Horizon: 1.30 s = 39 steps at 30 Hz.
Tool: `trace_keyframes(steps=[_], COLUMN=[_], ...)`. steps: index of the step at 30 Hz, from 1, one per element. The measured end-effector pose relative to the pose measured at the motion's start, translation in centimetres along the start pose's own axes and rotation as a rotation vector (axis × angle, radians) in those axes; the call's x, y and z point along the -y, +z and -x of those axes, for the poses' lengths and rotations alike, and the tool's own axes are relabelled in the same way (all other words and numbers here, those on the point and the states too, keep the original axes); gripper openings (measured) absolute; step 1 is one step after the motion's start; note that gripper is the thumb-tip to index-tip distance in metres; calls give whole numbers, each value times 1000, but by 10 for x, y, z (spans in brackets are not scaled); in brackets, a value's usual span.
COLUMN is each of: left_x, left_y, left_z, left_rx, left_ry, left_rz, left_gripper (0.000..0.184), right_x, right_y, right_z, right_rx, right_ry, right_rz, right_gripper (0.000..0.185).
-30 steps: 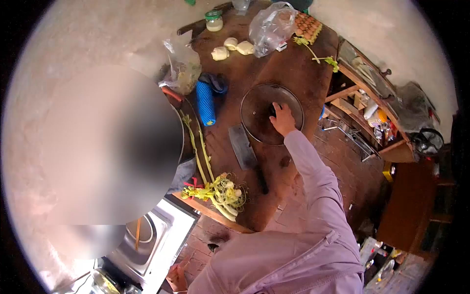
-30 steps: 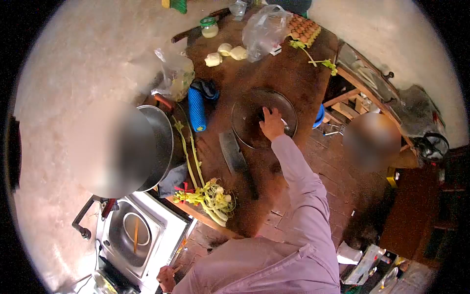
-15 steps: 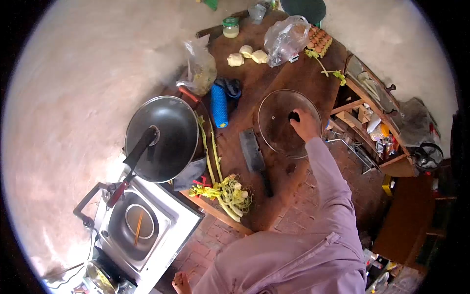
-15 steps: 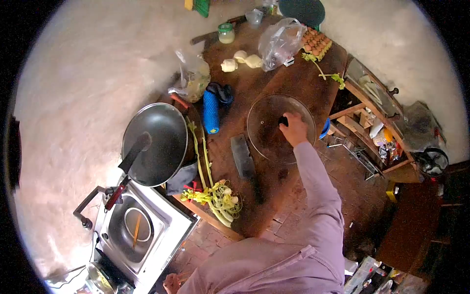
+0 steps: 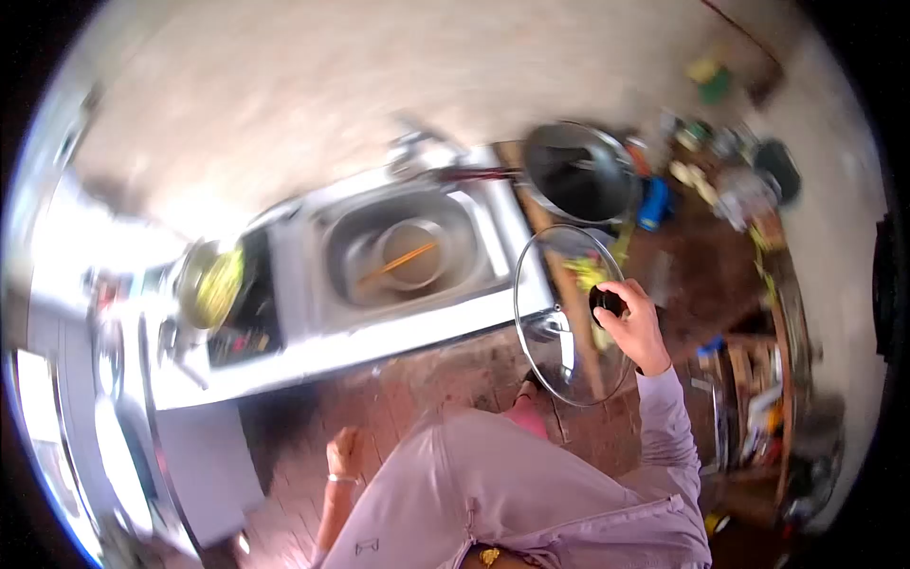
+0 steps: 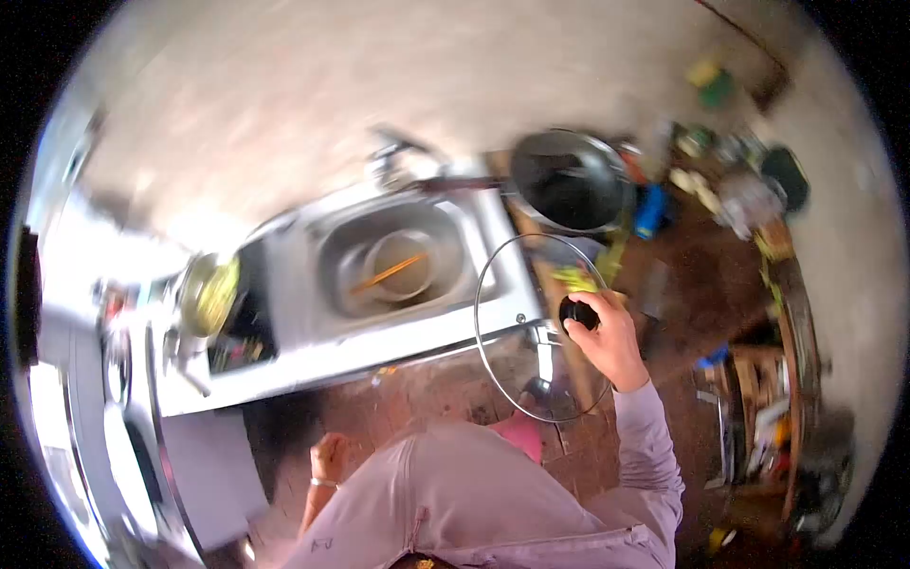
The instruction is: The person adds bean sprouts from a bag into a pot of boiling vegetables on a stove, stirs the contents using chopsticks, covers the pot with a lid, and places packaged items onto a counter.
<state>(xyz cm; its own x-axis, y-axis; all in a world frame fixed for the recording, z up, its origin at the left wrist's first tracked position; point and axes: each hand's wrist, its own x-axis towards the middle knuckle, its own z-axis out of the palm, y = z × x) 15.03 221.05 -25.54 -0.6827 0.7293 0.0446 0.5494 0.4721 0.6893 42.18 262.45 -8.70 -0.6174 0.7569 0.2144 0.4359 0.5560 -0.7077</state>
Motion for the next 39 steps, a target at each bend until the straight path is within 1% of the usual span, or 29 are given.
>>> trace_keyframes(steps=[1, 3, 4, 5, 6, 7, 8, 9, 11, 13, 15, 17, 18, 22, 23, 25, 26, 27, 29, 30, 32, 33, 35, 39], left_x=[14, 31, 78, 94, 108, 119, 131, 132, 119, 129, 138, 144, 142, 151, 154, 162, 171, 175, 182, 186, 193, 199, 204, 238], left_y=[-19, -54, -54, -75, -89, -100, -106, -114, -127, -123, -119, -117, -124, -147, -154, -160, -159, -157, -163, -166, -173, -178, -201, -240], left_z=[16, 49, 74, 98, 119, 136, 153, 161, 168, 178, 183, 180, 174, 157, 151, 138, 138, 137, 129, 126, 118, 114, 100, 82], left_rx=[-36, -197, -248, -285, -313, -332, -392, -410, -444, -477, -513, -607, -566, -632, -639, -825, -845, -849, -794, -788, -710, -697, -635, -520], left_ry=[-93, -316, -359, -378, -413, -448, -459, -482, -628, -657, -678, -741, -845, -914, -926, -897, -961, -976, -970, -970, -897, -887, -955, -894], left_rz=[8, 215, 201, 201, 110, 16, 15, 22, 33, 49, 62, 133, 145, 76, 78, 217, 283, 290, 282, 283, 120, 125, 284, 257], left_gripper=[9, 9, 10, 10, 11, 12, 13, 13, 14, 13, 12, 10, 9, 10, 10, 11, 11, 11, 10, 10, 14, 14, 9, 9], right_x=[26, 72, 99, 134, 161, 182, 201, 221, 259, 295, 336, 365, 373, 411, 417, 423, 425, 425, 422, 419, 419, 418, 418, 412], right_y=[25, 77, 109, 131, 157, 186, 213, 241, 293, 347, 396, 453, 485, 568, 584, 608, 615, 623, 637, 642, 643, 642, 645, 652], right_z=[-5, -17, -30, -36, -45, -55, -68, -81, -108, -137, -160, -189, -203, -228, -231, -238, -239, -240, -243, -246, -243, -240, -236, -229], right_rx=[55, 166, 248, 303, 321, 336, 372, 409, 478, 494, 492, 547, 533, 555, 574, 576, 595, 608, 605, 607, 616, 629, 621, 561], right_ry=[-83, -117, -197, -272, -342, -405, -481, -555, -627, -758, -803, -847, -871, -832, -817, -850, -833, -841, -813, -828, -806, -792, -766, -769], right_rz=[-24, -126, -107, -90, -72, -57, -70, -81, -15, 23, 39, 90, 65, 164, 185, 227, 221, 226, 200, 224, 241, 256, 279, 239], right_gripper=[30, 30, 30, 30, 30, 29, 29, 29, 30, 31, 31, 33, 33, 31, 30, 29, 29, 29, 30, 34, 32, 31, 31, 33])
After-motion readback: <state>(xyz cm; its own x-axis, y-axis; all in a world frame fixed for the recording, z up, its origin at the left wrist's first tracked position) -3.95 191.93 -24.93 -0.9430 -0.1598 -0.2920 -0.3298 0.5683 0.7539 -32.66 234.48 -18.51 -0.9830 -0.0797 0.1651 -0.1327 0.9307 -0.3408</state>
